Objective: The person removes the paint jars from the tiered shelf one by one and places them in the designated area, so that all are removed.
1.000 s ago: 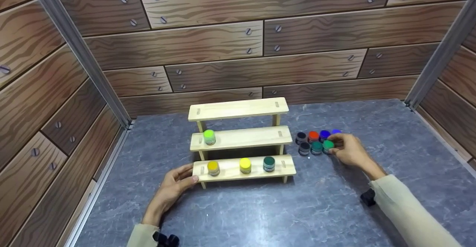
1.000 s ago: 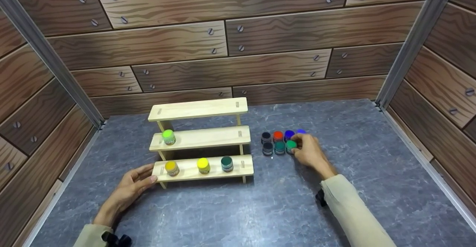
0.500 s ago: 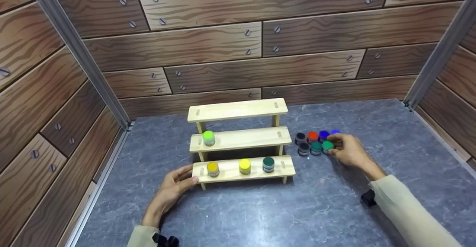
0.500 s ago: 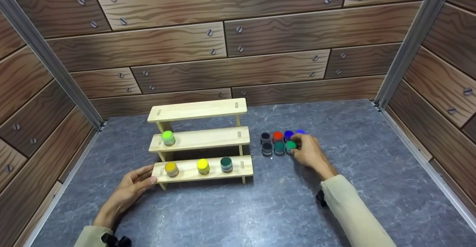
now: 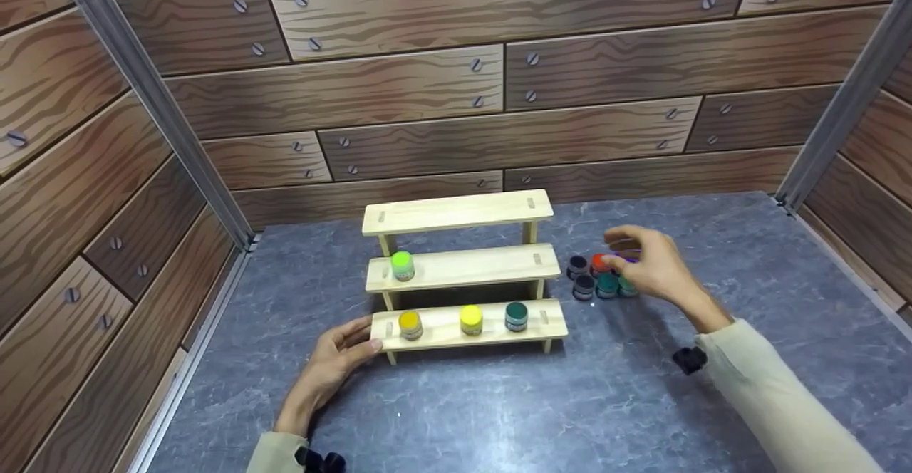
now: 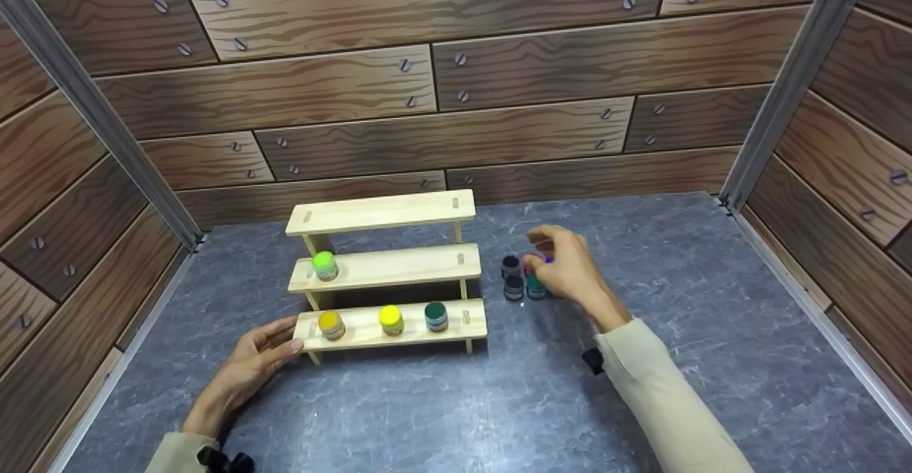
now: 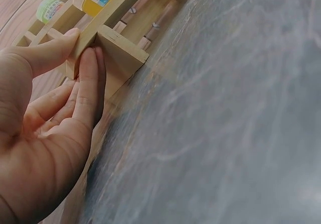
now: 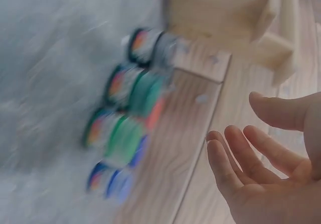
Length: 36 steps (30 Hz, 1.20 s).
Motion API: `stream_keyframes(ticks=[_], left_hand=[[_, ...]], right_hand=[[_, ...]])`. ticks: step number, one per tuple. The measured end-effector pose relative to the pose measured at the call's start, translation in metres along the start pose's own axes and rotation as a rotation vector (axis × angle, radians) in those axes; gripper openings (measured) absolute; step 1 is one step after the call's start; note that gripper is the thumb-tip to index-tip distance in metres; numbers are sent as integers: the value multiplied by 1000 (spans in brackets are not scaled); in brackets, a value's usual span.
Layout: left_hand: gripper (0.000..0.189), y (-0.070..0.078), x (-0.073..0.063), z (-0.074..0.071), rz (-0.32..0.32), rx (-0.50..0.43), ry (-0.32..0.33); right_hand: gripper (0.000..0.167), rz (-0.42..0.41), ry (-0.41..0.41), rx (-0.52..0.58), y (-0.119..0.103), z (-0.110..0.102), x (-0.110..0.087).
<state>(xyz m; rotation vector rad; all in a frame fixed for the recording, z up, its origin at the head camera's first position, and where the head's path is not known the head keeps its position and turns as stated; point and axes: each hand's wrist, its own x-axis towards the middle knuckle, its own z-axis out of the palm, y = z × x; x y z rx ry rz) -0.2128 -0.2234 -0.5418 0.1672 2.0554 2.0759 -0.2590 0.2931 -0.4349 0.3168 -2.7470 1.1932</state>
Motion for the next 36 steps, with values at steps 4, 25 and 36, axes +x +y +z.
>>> stream_keyframes(ticks=[4,25,36], left_hand=[[70,0,0,0,5,1,0],[72,-1,3,-3,-3,7,-13],[72,0,2,-1,-1,2,-9]], right_hand=[[43,-57,4,32,-20,10,6],[41,-251,-55,122,-103,66,34],[40,-287,-136,151,-139,98,44]])
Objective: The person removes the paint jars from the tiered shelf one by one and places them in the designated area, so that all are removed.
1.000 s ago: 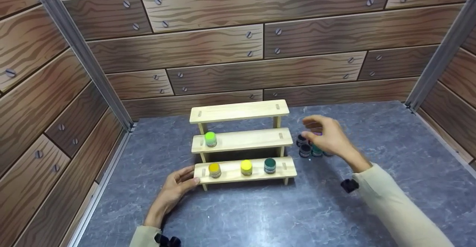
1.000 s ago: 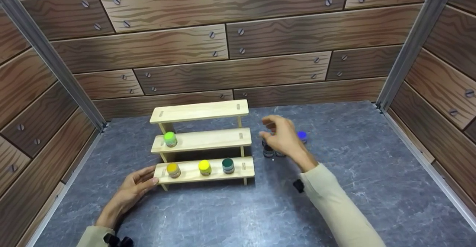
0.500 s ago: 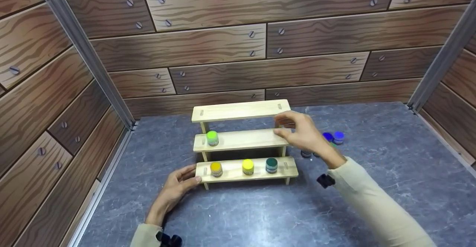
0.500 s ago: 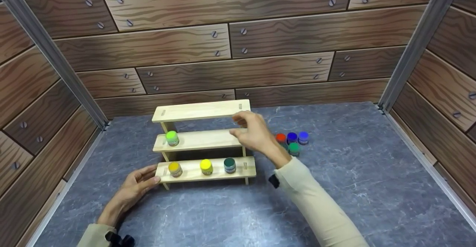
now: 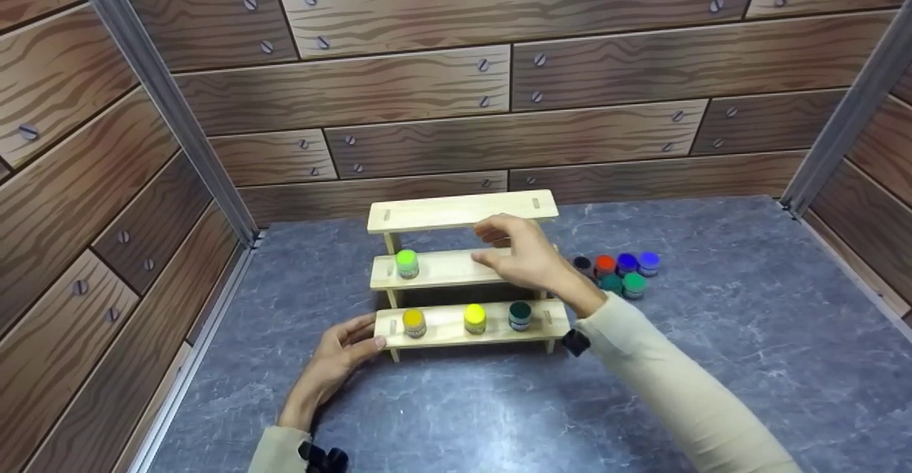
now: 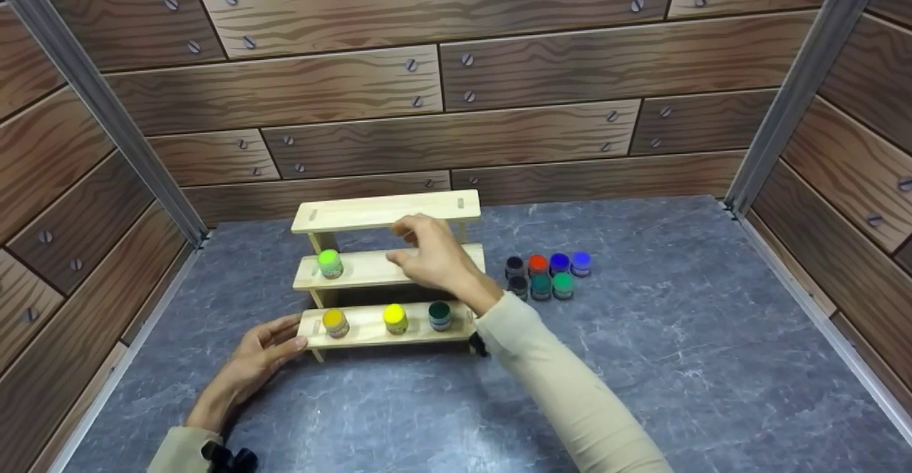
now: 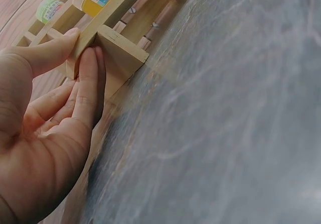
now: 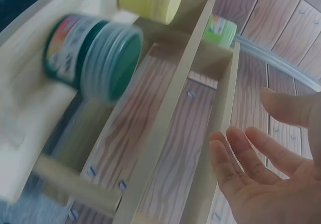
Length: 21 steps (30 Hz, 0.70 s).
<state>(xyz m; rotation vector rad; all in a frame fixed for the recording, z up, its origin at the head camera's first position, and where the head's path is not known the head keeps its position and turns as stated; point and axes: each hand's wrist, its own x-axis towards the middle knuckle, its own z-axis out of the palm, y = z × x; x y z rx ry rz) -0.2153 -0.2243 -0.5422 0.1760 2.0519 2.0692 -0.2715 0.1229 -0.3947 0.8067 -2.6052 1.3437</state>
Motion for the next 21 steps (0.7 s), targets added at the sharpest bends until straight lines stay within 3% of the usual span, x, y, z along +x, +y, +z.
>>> stream_keyframes(ticks=[10,21], left_hand=[[71,-1,0,0,5,17,15],[71,-1,-1,0,-9,13,2]], right_hand=[[41,-8,-43,17,-10,34,20],[49,44,-76,49,-17,74,34]])
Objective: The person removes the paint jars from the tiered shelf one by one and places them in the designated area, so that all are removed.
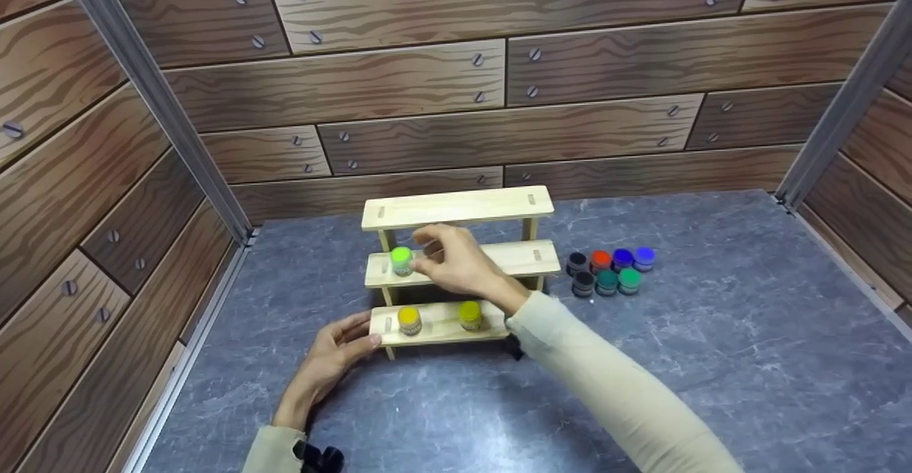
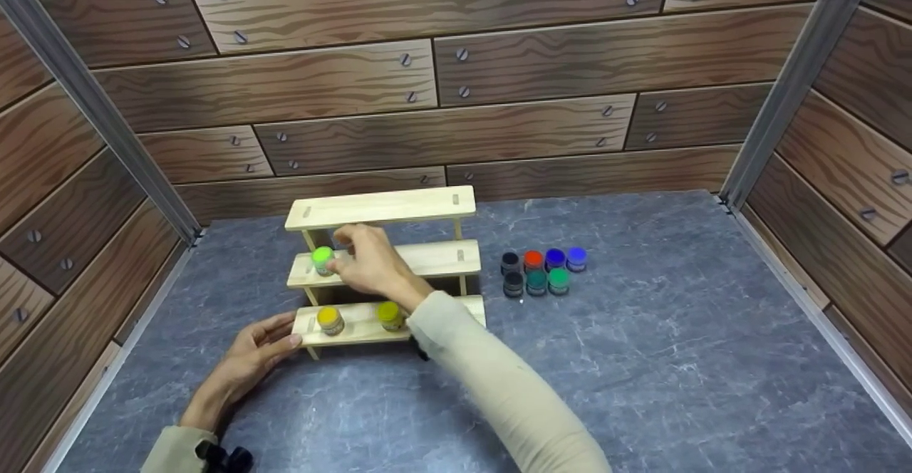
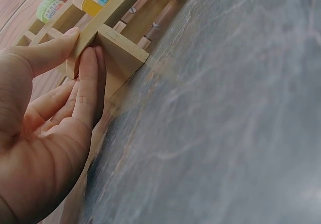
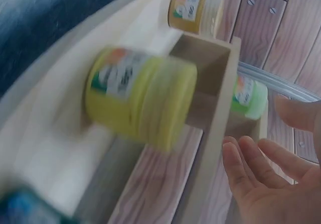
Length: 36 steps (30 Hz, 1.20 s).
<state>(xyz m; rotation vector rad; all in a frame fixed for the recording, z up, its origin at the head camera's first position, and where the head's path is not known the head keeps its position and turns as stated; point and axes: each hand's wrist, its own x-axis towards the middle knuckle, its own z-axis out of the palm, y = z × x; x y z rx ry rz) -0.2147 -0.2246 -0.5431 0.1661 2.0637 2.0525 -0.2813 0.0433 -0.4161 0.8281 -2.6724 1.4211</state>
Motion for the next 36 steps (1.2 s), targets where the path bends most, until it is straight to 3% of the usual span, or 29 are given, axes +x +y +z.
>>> stream_keyframes(ticks=[7,16,28,36], left_hand=[[71,0,-3,-3,4,10,10],[70,-1,-2,-2,12,21,-4],[70,-1,1,2,7,12,-7],[71,0,1,1,5,5,12]], right_hand=[[51,41,35,54,-7,26,8],[39,10,125,-5,-6,40,9],[34,25,128,36,-3,33,5],[38,16,94,43,2,7,-2]])
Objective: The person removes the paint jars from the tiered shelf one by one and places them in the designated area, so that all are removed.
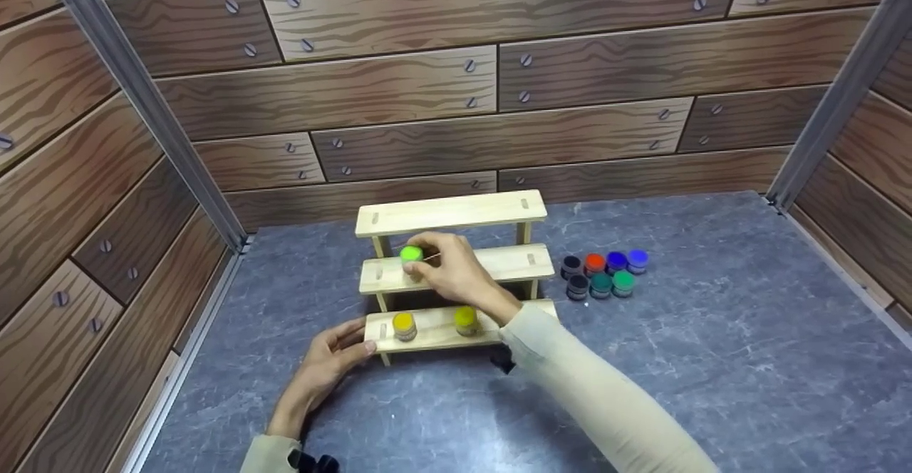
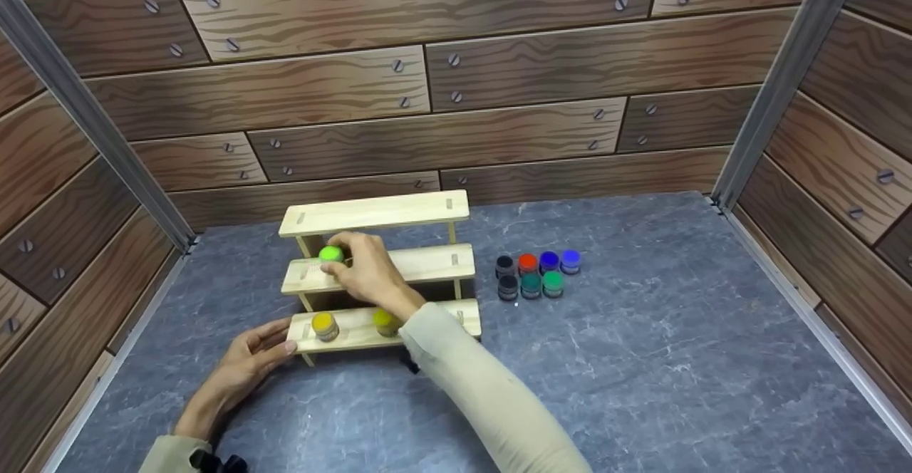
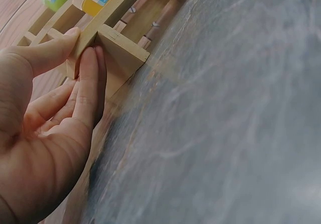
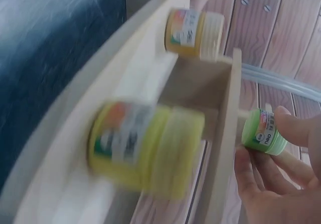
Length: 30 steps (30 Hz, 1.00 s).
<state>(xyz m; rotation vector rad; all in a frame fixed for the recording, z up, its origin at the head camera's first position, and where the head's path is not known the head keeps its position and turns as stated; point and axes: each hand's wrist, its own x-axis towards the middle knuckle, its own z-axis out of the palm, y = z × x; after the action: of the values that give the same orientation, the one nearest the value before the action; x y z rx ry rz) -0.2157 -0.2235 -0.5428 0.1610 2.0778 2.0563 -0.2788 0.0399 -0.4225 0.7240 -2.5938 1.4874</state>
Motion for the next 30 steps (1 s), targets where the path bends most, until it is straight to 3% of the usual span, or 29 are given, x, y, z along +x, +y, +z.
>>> stream_keyframes(ticks=[18,30], left_hand=[[72,2,-1,0,-29,12,1],[72,1,0,1,-21,10,2]], right_hand=[[33,-101,56,-47,20,-62,-31],[38,-106,103,-98,31,-100,-48]])
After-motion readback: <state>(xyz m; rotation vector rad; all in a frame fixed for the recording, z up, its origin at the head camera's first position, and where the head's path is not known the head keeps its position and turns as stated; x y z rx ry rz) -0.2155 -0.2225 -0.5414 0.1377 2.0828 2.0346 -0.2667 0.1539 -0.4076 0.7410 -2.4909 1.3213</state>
